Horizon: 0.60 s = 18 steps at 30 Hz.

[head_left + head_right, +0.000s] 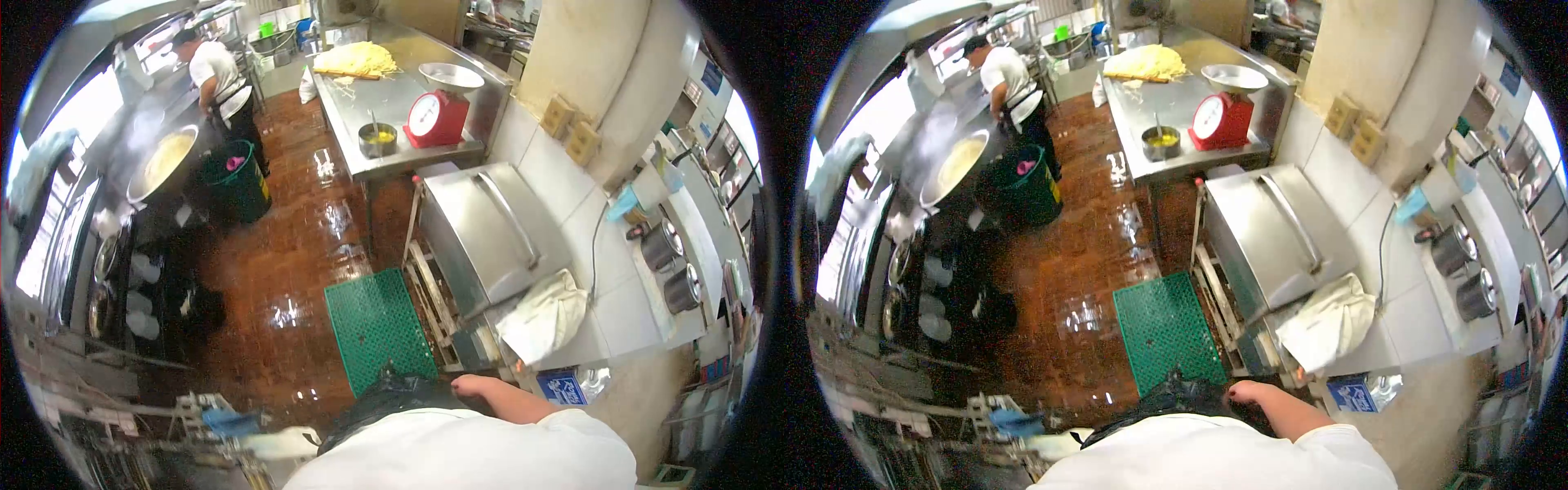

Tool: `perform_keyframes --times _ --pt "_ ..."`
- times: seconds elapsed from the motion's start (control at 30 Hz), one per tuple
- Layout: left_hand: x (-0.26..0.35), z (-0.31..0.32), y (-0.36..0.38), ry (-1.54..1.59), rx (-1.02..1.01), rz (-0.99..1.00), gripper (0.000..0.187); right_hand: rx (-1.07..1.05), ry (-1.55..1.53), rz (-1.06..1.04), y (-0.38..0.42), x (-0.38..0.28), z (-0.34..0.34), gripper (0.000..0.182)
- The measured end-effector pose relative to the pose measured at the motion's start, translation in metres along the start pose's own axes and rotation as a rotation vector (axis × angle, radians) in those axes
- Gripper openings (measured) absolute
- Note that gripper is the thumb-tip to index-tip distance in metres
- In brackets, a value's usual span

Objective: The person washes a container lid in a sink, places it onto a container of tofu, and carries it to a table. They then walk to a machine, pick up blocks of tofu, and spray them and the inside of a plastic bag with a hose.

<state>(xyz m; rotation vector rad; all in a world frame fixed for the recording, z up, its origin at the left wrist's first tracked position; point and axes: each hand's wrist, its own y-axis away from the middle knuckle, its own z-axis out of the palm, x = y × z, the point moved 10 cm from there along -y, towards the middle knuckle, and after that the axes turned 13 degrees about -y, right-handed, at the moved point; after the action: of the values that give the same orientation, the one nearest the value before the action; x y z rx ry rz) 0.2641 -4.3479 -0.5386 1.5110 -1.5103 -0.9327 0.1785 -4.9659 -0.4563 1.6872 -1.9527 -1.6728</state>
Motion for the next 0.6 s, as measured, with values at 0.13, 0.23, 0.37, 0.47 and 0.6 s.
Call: perform_keyframes --times 0.13,0.23,0.37,0.47,0.6 --pt "0.031 -0.134 -0.050 -0.115 0.013 -0.033 0.066 0.325 -0.282 0.071 -0.054 -0.029 -0.135 0.039" --pt "0.100 -0.276 -0.101 -0.190 0.185 -0.027 0.067 0.438 -0.308 0.166 -0.094 -0.032 -0.221 0.041" --pt "0.248 -0.442 -0.122 -0.068 0.534 0.126 0.056 0.411 -0.335 0.122 -0.147 -0.074 -0.320 0.044" --pt "0.333 -0.491 -0.154 0.102 0.357 0.319 0.060 0.455 -0.384 -0.032 -0.209 -0.117 -0.399 0.044" --pt "0.355 -0.541 -0.188 -0.127 0.262 0.388 0.052 0.455 -0.481 -0.234 -0.278 -0.195 -0.501 0.045"
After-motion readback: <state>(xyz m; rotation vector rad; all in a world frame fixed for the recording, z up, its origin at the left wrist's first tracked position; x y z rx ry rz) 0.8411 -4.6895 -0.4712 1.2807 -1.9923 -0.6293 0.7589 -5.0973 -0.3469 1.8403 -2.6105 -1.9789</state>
